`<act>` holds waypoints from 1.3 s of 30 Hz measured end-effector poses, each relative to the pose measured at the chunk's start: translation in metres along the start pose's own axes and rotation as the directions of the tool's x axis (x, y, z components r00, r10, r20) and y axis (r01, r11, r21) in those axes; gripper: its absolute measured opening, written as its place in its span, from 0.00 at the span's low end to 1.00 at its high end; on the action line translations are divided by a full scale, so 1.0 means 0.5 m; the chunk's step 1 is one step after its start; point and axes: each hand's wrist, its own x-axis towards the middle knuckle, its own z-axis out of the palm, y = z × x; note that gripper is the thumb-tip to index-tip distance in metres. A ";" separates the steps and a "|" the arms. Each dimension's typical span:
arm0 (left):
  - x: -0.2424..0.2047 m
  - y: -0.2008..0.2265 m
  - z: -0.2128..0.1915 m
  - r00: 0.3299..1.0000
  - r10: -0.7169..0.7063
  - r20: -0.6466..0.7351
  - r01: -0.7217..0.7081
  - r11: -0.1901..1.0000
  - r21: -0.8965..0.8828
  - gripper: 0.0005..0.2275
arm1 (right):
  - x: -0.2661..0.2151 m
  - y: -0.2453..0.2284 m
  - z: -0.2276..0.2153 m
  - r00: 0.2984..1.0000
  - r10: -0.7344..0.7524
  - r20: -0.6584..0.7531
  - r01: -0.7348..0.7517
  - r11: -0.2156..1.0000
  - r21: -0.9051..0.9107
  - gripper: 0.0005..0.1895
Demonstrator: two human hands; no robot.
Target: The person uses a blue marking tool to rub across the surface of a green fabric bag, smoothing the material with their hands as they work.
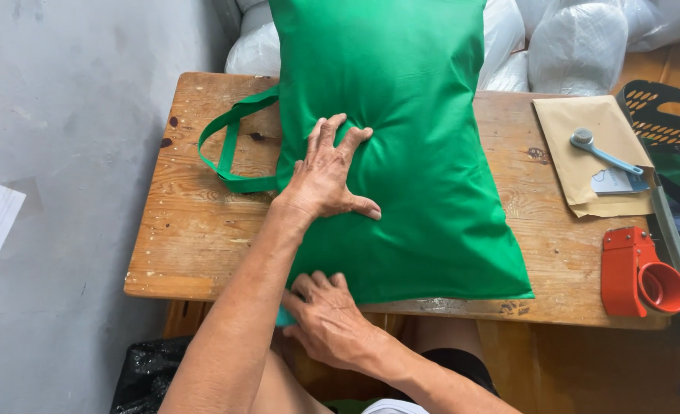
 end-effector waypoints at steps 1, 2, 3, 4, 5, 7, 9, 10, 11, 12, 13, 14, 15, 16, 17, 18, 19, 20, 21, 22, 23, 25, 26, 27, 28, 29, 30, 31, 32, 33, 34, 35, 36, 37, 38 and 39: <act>0.000 -0.001 0.003 1.000 -0.005 0.001 0.005 1.000 -0.004 0.54 | 0.019 0.000 -0.018 1.000 -0.001 0.006 0.001 1.000 0.002 0.24; 0.001 -0.002 0.005 1.000 -0.005 -0.003 0.005 1.000 -0.004 0.55 | 0.037 0.000 -0.036 0.973 0.029 -0.227 -0.051 0.994 -0.092 0.17; 0.004 -0.002 0.005 1.000 -0.002 -0.009 0.002 1.000 -0.001 0.55 | 0.059 0.002 -0.055 0.890 0.030 -0.454 -0.121 0.977 -0.173 0.10; 0.006 -0.003 0.005 1.000 -0.004 -0.011 0.004 1.000 -0.002 0.55 | 0.081 0.016 -0.043 0.891 0.028 -0.453 -0.119 0.977 -0.174 0.10; 0.010 -0.004 0.006 1.000 0.003 -0.014 -0.003 1.000 -0.004 0.55 | 0.104 0.029 -0.031 0.816 0.006 -0.579 -0.207 0.937 -0.281 0.03; 0.010 -0.003 0.005 1.000 0.009 -0.018 -0.009 1.000 -0.007 0.55 | 0.129 0.047 0.016 0.725 -0.037 -0.687 -0.304 0.878 -0.369 0.06; 0.001 -0.003 0.001 1.000 -0.019 -0.006 0.019 1.000 0.013 0.56 | 0.135 0.051 0.091 0.813 0.070 -0.578 -0.394 0.798 -0.457 0.07; 0.001 -0.010 0.005 1.000 -0.024 -0.004 0.024 1.000 0.012 0.56 | 0.133 0.043 0.112 0.815 0.072 -0.574 -0.391 0.800 -0.454 0.07; 0.000 -0.018 0.007 1.000 -0.004 -0.024 0.004 1.000 0.010 0.56 | 0.130 0.035 0.133 0.844 0.133 -0.519 -0.403 0.797 -0.451 0.07; -0.002 -0.026 0.010 0.999 0.017 -0.043 -0.017 1.000 0.008 0.56 | 0.128 0.027 0.154 0.867 0.192 -0.460 -0.414 0.792 -0.449 0.07; -0.004 -0.027 0.008 0.999 0.017 -0.043 -0.017 1.000 0.011 0.56 | 0.117 0.019 0.165 0.866 0.192 -0.462 -0.414 0.793 -0.447 0.07; -0.006 -0.028 0.007 0.999 0.018 -0.044 -0.018 1.000 0.005 0.56 | 0.107 0.011 0.176 0.872 0.158 -0.464 -0.387 0.802 -0.456 0.06; -0.009 -0.027 0.010 0.999 0.017 -0.045 -0.017 1.000 -0.007 0.55 | 0.091 0.004 0.187 0.879 0.122 -0.461 -0.357 0.809 -0.467 0.06; -0.008 -0.032 0.013 0.999 0.014 -0.045 -0.015 1.000 -0.009 0.55 | 0.082 0.003 0.184 0.880 0.122 -0.459 -0.355 0.809 -0.468 0.06; -0.007 -0.036 0.017 0.997 0.041 -0.070 -0.041 0.999 -0.008 0.55 | 0.071 0.004 0.181 0.906 0.085 -0.415 -0.274 0.865 -0.420 0.04; -0.006 -0.039 0.022 0.993 0.067 -0.095 -0.068 0.998 -0.006 0.55 | 0.061 0.004 0.176 0.927 0.044 -0.373 -0.190 0.911 -0.366 0.04; -0.007 -0.036 0.020 0.993 0.070 -0.096 -0.071 0.997 -0.006 0.55 | 0.054 0.001 0.175 0.927 0.044 -0.373 -0.191 0.910 -0.369 0.04; -0.009 -0.033 0.018 0.994 0.061 -0.092 -0.061 0.998 -0.006 0.55 | 0.048 -0.002 0.172 0.958 0.025 -0.285 -0.109 0.954 -0.280 0.06; -0.009 -0.028 0.015 0.995 0.053 -0.088 -0.054 0.999 -0.004 0.55 | 0.042 -0.005 0.169 0.980 -0.004 -0.200 -0.034 0.983 -0.182 0.08; -0.009 -0.025 0.014 0.994 0.058 -0.090 -0.058 0.998 -0.002 0.55 | 0.019 -0.004 0.166 0.979 -0.004 -0.204 -0.035 0.982 -0.185 0.08; -0.008 -0.022 0.012 0.996 0.046 -0.081 -0.046 0.999 -0.002 0.55 | -0.003 -0.004 0.164 0.998 0.000 -0.064 -0.002 1.000 -0.022 0.11; -0.008 -0.018 0.010 0.997 0.034 -0.073 -0.034 0.999 -0.004 0.55 | -0.034 -0.008 0.111 0.997 -0.020 0.076 0.009 0.989 0.145 0.20; -0.008 -0.017 0.009 0.997 0.023 -0.071 -0.024 1.000 -0.007 0.55 | -0.044 -0.012 0.061 0.994 -0.013 0.105 0.005 0.997 0.081 0.20; -0.009 -0.014 0.010 0.997 0.010 -0.072 -0.011 1.000 -0.013 0.55 | -0.056 -0.014 0.010 0.991 -0.007 0.136 0.005 1.000 0.015 0.23; -0.006 -0.013 0.007 0.997 0.009 -0.074 -0.010 1.000 -0.016 0.55 | -0.055 -0.008 -0.035 0.990 -0.008 0.139 0.006 1.000 0.014 0.23; -0.005 -0.013 0.007 0.997 0.010 -0.072 -0.011 1.000 -0.008 0.55 | -0.057 -0.003 -0.079 1.000 0.018 -0.019 -0.019 0.998 -0.063 0.24; -0.004 -0.011 0.007 0.997 0.011 -0.070 -0.011 1.000 -0.001 0.55 | -0.060 0.001 -0.123 0.984 0.030 -0.178 -0.055 0.989 -0.134 0.24; -0.010 -0.007 0.004 0.997 0.018 -0.069 -0.018 1.000 -0.002 0.55 | -0.049 0.027 -0.130 0.983 0.035 -0.180 -0.060 0.989 -0.138 0.24; -0.016 -0.001 0.002 0.996 0.012 -0.092 -0.009 0.999 0.032 0.54 | -0.039 0.054 -0.139 0.941 -0.025 -0.338 -0.064 0.966 -0.251 0.20; -0.021 0.007 0.000 0.993 0.011 -0.117 -0.003 0.998 0.067 0.53 | -0.030 0.081 -0.149 0.872 -0.103 -0.479 -0.089 0.928 -0.361 0.18; -0.019 0.009 0.002 0.993 0.020 -0.117 -0.012 0.998 0.066 0.53 | -0.030 0.101 -0.125 0.870 -0.101 -0.482 -0.095 0.926 -0.366 0.18; -0.019 0.008 0.003 0.993 0.009 -0.120 0.001 0.997 0.078 0.53 | -0.028 0.120 -0.099 0.856 -0.111 -0.505 -0.091 0.929 -0.359 0.20; -0.018 0.007 0.003 0.993 -0.003 -0.122 0.014 0.996 0.090 0.52 | -0.025 0.140 -0.073 0.841 -0.120 -0.528 -0.087 0.932 -0.351 0.21; -0.021 0.009 0.000 0.993 0.001 -0.120 0.010 0.996 0.092 0.52 | -0.036 0.138 -0.051 0.839 -0.117 -0.531 -0.092 0.932 -0.351 0.21; -0.023 0.011 -0.004 0.993 0.004 -0.120 0.007 0.996 0.089 0.52 | -0.047 0.137 -0.028 0.863 -0.075 -0.500 -0.085 0.953 -0.289 0.22; -0.031 0.012 -0.003 0.993 0.000 -0.119 0.009 0.997 0.082 0.52 | -0.062 0.133 -0.003 0.888 -0.034 -0.459 -0.078 0.972 -0.223 0.22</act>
